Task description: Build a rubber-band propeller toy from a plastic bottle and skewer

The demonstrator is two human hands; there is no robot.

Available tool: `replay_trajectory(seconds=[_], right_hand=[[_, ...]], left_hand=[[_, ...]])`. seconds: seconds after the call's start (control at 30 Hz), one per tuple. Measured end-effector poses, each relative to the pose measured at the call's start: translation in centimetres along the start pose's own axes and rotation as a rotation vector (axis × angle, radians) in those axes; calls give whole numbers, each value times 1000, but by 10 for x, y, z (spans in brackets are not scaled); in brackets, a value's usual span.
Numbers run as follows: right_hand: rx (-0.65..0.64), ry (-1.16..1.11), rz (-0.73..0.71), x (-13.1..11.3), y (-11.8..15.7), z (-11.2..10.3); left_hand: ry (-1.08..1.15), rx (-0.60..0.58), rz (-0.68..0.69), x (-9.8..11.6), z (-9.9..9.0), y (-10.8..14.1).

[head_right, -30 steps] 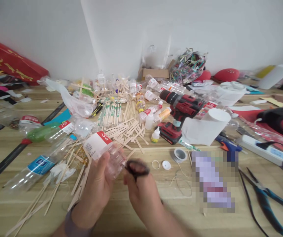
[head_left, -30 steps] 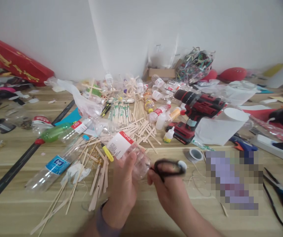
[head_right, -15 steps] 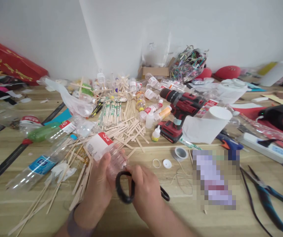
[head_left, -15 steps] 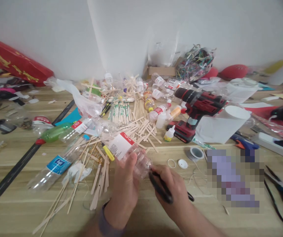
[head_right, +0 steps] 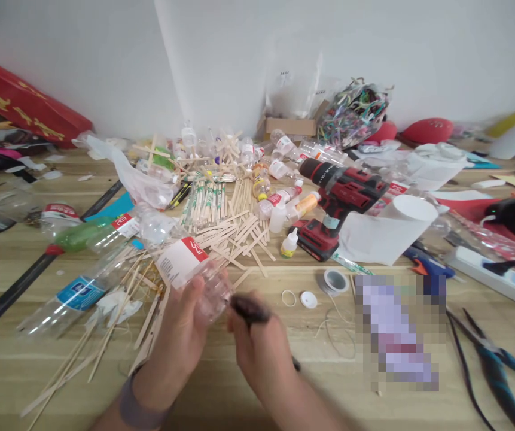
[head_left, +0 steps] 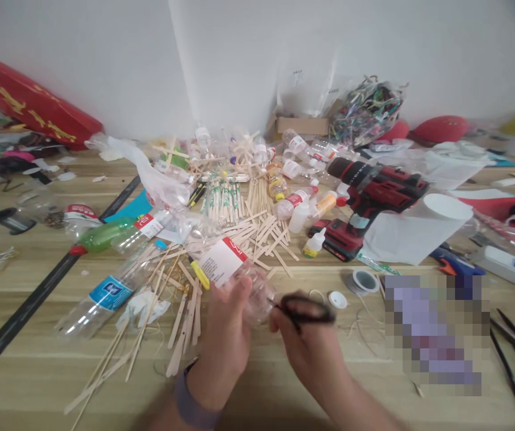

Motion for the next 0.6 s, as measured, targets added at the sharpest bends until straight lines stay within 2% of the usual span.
replay_trajectory(seconds=[0.07, 0.1, 0.13, 0.2, 0.3, 0.37, 0.4, 0.53, 0.6], right_hand=[[101, 165, -221, -5, 0, -4], [107, 192, -250, -6, 0, -4], [79, 172, -208, -6, -1, -2], [-47, -5, 34, -3, -3, 4], [-284, -399, 454, 1, 3, 18], [-311, -468, 510, 2, 5, 20], [-266, -404, 446, 3, 5, 17], [35, -13, 8, -1, 1, -2], [73, 32, -68, -4, 1, -4]], left_hand=[[28, 5, 6, 1, 3, 1], [32, 5, 21, 2, 4, 0], [28, 12, 32, 3, 3, 0], [-2, 14, 62, 4, 0, -2], [-60, -20, 105, 6, -2, -3], [-54, -36, 108, 5, -1, -3], [-33, -38, 94, 5, -1, -3], [48, -31, 26, 1, 3, 1], [43, -33, 32, 2, 3, 3]])
Point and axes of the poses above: each hand's wrist, its own y-axis away from the middle knuckle, its own z-axis out of the palm, x = y × z, the point moved 4 cm from there along -y, towards the middle knuckle, and after that the axes turned 8 degrees about x, right-handed, at the moved point
